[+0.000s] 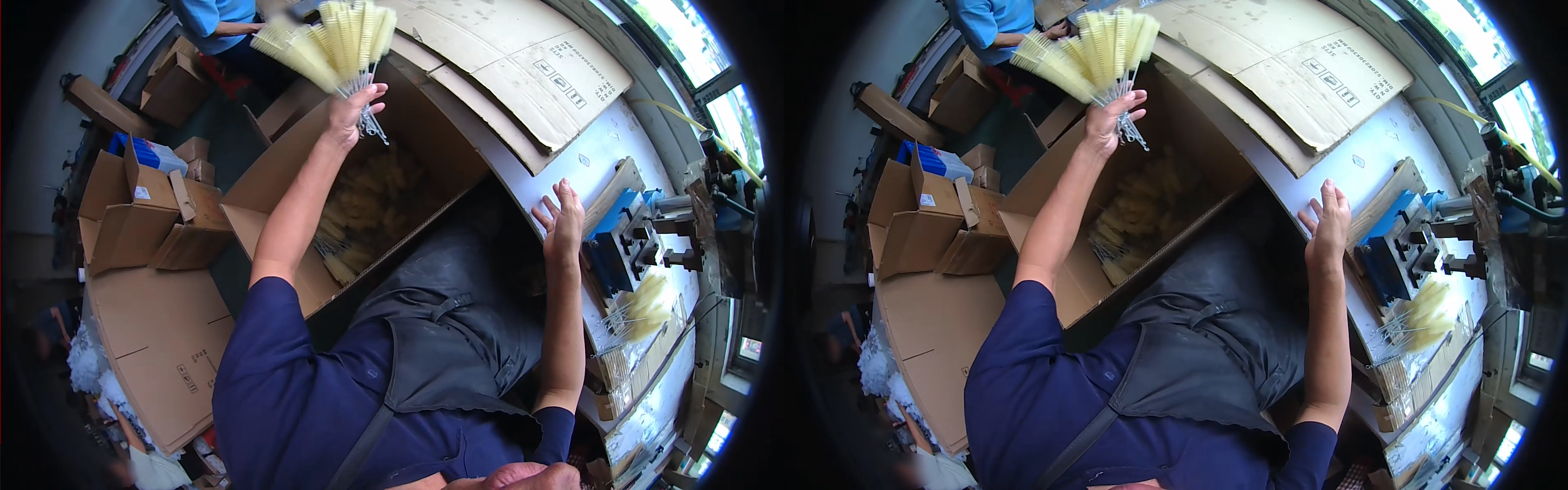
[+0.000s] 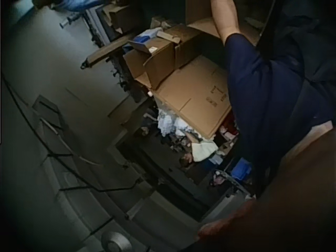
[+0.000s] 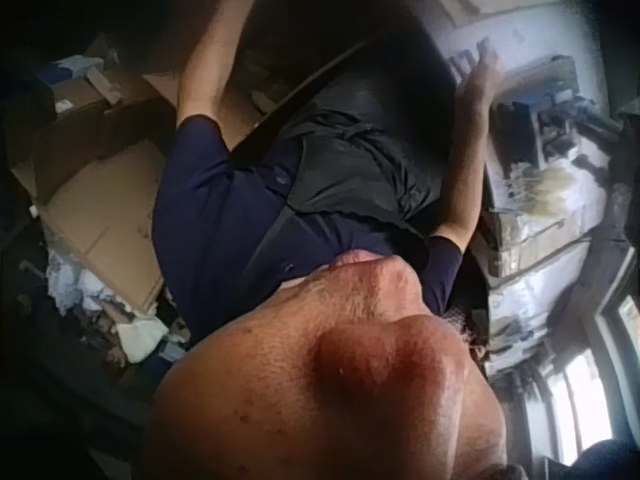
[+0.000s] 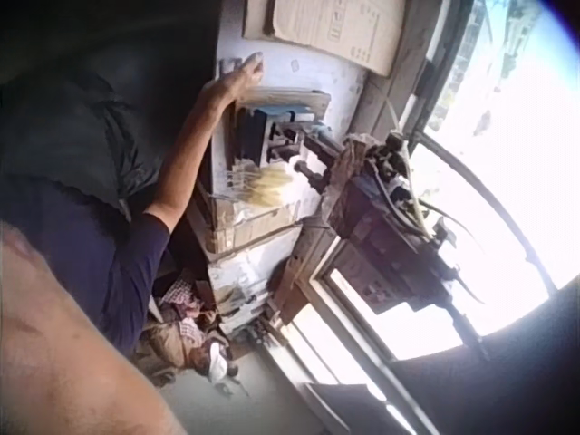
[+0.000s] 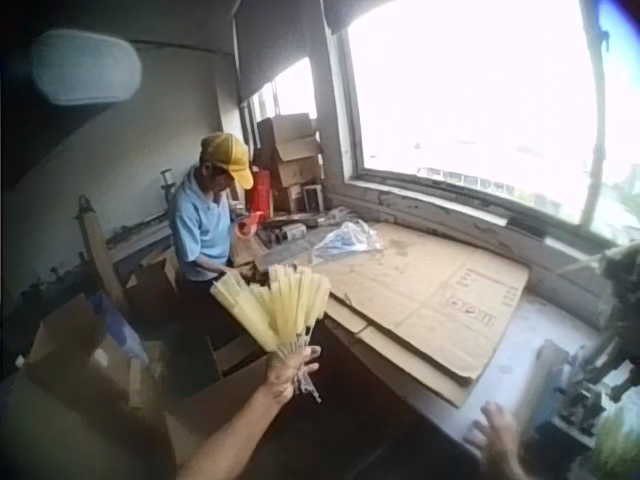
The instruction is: The recorder is assembling yellow duster or brush heads using a manual press tool to secure the filaments to a wire frame.
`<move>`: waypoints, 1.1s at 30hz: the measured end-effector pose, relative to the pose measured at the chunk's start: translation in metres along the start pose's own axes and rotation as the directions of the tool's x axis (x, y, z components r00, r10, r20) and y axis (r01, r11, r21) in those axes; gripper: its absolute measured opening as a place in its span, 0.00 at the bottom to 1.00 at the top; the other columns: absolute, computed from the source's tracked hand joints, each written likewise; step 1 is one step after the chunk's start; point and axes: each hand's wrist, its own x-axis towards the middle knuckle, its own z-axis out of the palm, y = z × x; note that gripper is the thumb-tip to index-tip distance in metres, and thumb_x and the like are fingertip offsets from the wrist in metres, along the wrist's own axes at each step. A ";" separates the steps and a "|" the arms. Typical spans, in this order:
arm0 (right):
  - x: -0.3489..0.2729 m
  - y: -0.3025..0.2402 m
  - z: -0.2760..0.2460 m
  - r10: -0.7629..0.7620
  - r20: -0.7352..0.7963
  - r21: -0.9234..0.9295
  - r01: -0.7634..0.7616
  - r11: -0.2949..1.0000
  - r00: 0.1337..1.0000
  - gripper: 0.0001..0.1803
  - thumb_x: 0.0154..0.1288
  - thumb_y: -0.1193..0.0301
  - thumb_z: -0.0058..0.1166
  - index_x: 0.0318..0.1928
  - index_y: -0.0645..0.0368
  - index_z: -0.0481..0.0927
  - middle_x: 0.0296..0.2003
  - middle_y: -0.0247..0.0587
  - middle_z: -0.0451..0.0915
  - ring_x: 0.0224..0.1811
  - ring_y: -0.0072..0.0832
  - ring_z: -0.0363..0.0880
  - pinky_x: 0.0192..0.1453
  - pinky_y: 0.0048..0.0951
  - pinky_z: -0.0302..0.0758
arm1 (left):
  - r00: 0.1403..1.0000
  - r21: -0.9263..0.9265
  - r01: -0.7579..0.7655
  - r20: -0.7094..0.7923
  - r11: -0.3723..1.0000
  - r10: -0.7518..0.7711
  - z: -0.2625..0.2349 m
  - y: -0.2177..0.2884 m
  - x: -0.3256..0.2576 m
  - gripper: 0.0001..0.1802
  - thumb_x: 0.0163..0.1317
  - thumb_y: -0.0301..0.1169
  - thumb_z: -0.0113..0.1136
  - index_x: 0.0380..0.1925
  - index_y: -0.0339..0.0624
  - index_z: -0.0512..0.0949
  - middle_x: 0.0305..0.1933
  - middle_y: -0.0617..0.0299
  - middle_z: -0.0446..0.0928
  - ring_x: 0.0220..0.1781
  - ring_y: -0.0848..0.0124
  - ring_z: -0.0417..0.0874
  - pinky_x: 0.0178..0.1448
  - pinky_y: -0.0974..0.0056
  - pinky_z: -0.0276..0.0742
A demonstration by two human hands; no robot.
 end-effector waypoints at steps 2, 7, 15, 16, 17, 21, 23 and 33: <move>-0.007 -0.006 0.002 0.006 -0.018 0.020 -0.006 1.000 1.000 0.41 0.73 0.49 0.51 0.72 0.68 0.56 0.73 0.61 0.56 0.74 0.60 0.57 0.63 0.53 0.74 | 1.000 0.017 0.009 -0.019 1.000 -0.009 0.027 -0.030 0.008 0.16 0.63 0.24 0.65 0.50 0.39 0.77 0.45 0.54 0.84 0.49 0.62 0.86 0.49 0.54 0.84; -0.037 -0.001 -0.022 0.036 -0.043 0.085 -0.033 0.996 0.998 0.37 0.74 0.54 0.50 0.70 0.70 0.58 0.70 0.61 0.61 0.72 0.59 0.61 0.49 0.51 0.85 | 0.993 -0.021 0.081 -0.088 0.996 -0.083 0.069 -0.049 -0.029 0.14 0.64 0.23 0.63 0.50 0.39 0.77 0.45 0.55 0.84 0.48 0.64 0.86 0.51 0.54 0.83; -0.041 0.010 -0.012 -0.034 -0.013 0.059 0.035 0.998 0.999 0.32 0.71 0.60 0.57 0.66 0.69 0.65 0.63 0.60 0.68 0.68 0.55 0.68 0.44 0.47 0.88 | 0.995 -0.069 0.015 -0.097 0.998 -0.021 0.059 -0.059 -0.034 0.13 0.64 0.25 0.63 0.48 0.37 0.78 0.45 0.55 0.85 0.46 0.64 0.86 0.48 0.58 0.84; -0.048 0.015 -0.014 -0.023 -0.047 0.065 0.026 0.998 0.999 0.29 0.71 0.61 0.57 0.64 0.68 0.68 0.61 0.57 0.71 0.66 0.51 0.70 0.42 0.45 0.89 | 0.999 -0.014 0.021 -0.034 1.000 -0.022 0.052 -0.060 -0.032 0.13 0.63 0.25 0.64 0.47 0.36 0.79 0.44 0.55 0.85 0.45 0.65 0.87 0.45 0.61 0.84; -0.048 0.016 -0.020 -0.026 -0.084 0.073 0.032 0.997 0.996 0.27 0.71 0.62 0.58 0.62 0.67 0.70 0.58 0.55 0.74 0.65 0.48 0.73 0.40 0.43 0.89 | 0.999 0.024 0.053 -0.002 0.998 -0.053 0.065 -0.050 -0.035 0.15 0.62 0.26 0.64 0.49 0.37 0.78 0.44 0.57 0.84 0.45 0.66 0.87 0.43 0.62 0.84; -0.055 0.029 -0.018 -0.027 -0.073 0.004 0.027 1.000 0.997 0.23 0.71 0.63 0.57 0.58 0.63 0.71 0.50 0.46 0.81 0.51 0.37 0.82 0.38 0.43 0.88 | 0.998 0.079 -0.019 0.063 0.997 0.014 0.071 -0.060 -0.022 0.12 0.63 0.27 0.61 0.46 0.37 0.80 0.39 0.59 0.85 0.41 0.69 0.87 0.42 0.63 0.83; -0.061 0.025 0.001 -0.004 0.025 -0.009 0.005 1.000 1.000 0.20 0.72 0.63 0.57 0.56 0.63 0.73 0.46 0.46 0.82 0.46 0.36 0.84 0.37 0.39 0.88 | 0.994 0.124 -0.005 0.112 0.992 -0.009 0.048 -0.053 -0.009 0.11 0.63 0.27 0.60 0.45 0.36 0.80 0.38 0.58 0.85 0.34 0.71 0.86 0.37 0.66 0.83; -0.075 0.067 0.002 0.222 0.278 -0.184 -0.175 0.967 0.934 0.12 0.73 0.66 0.55 0.46 0.63 0.78 0.31 0.43 0.84 0.28 0.28 0.86 0.31 0.25 0.83 | 0.919 0.389 -0.045 -0.345 0.920 0.191 -0.079 0.033 0.064 0.06 0.54 0.23 0.61 0.32 0.32 0.81 0.25 0.55 0.82 0.13 0.74 0.73 0.18 0.67 0.71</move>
